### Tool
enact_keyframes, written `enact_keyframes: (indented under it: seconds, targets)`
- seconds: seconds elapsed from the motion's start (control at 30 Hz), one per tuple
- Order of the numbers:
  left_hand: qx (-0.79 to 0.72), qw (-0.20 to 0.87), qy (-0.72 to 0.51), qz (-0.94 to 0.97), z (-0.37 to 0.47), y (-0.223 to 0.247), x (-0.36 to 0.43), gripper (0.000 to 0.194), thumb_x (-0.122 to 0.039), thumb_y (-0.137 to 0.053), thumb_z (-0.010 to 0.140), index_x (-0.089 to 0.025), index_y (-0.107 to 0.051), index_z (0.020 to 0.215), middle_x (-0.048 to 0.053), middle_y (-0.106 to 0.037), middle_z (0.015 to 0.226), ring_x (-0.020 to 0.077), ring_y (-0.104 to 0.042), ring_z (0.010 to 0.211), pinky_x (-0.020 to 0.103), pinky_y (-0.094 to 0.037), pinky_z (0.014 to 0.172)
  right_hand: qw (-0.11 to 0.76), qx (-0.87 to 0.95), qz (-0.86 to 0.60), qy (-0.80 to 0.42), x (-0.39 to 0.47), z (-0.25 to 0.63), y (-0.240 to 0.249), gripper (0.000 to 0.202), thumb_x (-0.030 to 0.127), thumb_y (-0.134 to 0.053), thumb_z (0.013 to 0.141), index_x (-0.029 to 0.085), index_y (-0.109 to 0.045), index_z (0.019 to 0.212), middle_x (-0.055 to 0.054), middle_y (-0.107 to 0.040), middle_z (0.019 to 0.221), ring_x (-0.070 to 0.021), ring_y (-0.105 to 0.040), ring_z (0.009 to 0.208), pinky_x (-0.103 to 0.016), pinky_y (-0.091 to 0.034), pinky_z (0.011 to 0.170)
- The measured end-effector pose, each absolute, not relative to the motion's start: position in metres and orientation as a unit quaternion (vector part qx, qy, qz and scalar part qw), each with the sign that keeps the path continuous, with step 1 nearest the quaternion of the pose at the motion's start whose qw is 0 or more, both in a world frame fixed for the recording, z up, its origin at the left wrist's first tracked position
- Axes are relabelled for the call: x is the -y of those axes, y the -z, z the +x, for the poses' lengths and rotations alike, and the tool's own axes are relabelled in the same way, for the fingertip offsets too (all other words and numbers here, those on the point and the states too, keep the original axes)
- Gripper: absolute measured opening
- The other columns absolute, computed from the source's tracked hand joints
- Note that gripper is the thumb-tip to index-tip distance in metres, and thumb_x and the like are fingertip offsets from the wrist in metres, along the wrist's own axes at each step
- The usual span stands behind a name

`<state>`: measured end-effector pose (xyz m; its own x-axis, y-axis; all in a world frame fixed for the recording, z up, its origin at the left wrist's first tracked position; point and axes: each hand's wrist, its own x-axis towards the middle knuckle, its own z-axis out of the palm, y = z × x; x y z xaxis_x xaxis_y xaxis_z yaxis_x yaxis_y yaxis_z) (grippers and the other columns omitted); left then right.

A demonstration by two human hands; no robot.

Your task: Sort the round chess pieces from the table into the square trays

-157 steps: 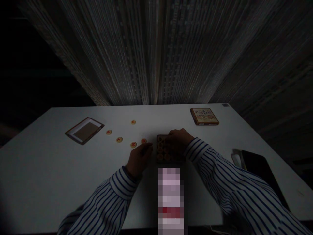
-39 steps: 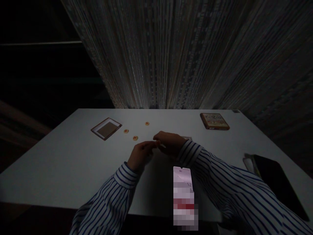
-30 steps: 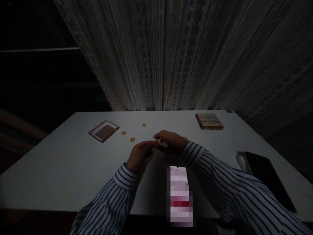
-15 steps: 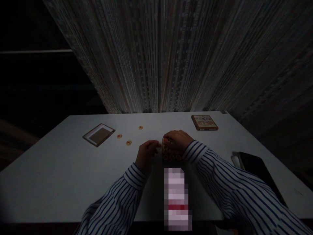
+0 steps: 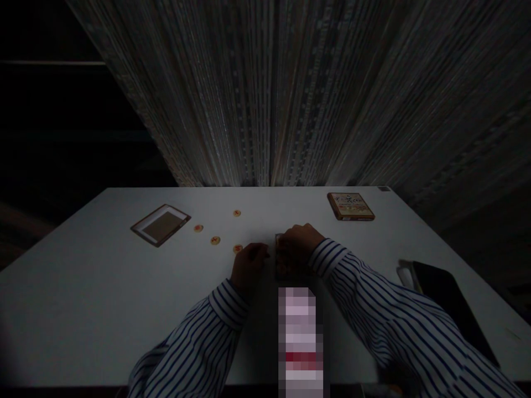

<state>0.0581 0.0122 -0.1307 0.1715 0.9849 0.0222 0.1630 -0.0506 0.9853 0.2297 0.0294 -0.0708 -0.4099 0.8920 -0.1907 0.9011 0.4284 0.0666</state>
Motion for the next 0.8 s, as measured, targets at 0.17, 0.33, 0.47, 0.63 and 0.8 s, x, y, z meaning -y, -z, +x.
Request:
enact_keyframes:
  seconds: [0.17,0.33,0.47,0.63,0.8]
  targets:
    - [-0.495,0.466,-0.404,0.612,0.0576,0.1298,-0.0120,0.019,-0.027,-0.050,0.077,-0.014,-0.063,0.081,0.006,-0.067,0.074,0.0165,-0.061,0.071,0.028,-0.047,0.062,0.115,-0.837,0.534,0.017,-0.0285,0.2269,0.0721,0.029,0.039,-0.041,0.083,0.026,-0.065,0.091,-0.006,-0.069,0.084,-0.0204,-0.062,0.075,-0.028,-0.036,0.056]
    - [-0.489,0.470,-0.411,0.609,0.0580,0.1324,-0.0124,0.020,-0.027,-0.050,0.078,-0.014,-0.063,0.083,0.006,-0.067,0.075,0.0161,-0.061,0.070,0.028,-0.048,0.062,0.124,-0.835,0.537,0.017,-0.0281,0.2257,0.0708,0.027,0.039,-0.042,0.083,0.026,-0.065,0.091,-0.006,-0.068,0.086,-0.0203,-0.062,0.076,-0.028,-0.036,0.056]
    - [-0.491,0.462,-0.414,0.612,0.0575,0.1313,-0.0124,0.018,-0.027,-0.051,0.077,-0.014,-0.063,0.081,0.006,-0.067,0.074,0.0165,-0.061,0.071,0.029,-0.048,0.064,0.130,-0.834,0.535,0.012,-0.0286,0.2255,0.0714,0.027,0.038,-0.042,0.083,0.025,-0.065,0.090,-0.008,-0.068,0.080,-0.0202,-0.062,0.072,-0.028,-0.036,0.054]
    - [-0.493,0.469,-0.405,0.611,0.0568,0.1294,-0.0118,0.020,-0.030,-0.051,0.076,-0.014,-0.064,0.081,0.006,-0.067,0.073,0.0169,-0.061,0.070,0.028,-0.047,0.060,0.146,-0.835,0.531,0.001,-0.0276,0.2243,0.0711,0.030,0.036,-0.040,0.084,0.023,-0.066,0.089,-0.010,-0.068,0.077,-0.0204,-0.062,0.068,-0.029,-0.036,0.053]
    - [-0.497,0.472,-0.404,0.605,0.0581,0.1315,-0.0121,0.020,-0.029,-0.051,0.076,-0.014,-0.063,0.082,0.006,-0.067,0.072,0.0164,-0.061,0.067,0.028,-0.047,0.059,0.151,-0.836,0.528,0.000,-0.0261,0.2227,0.0701,0.028,0.036,-0.041,0.084,0.025,-0.065,0.092,-0.009,-0.068,0.079,-0.0198,-0.062,0.072,-0.028,-0.036,0.055]
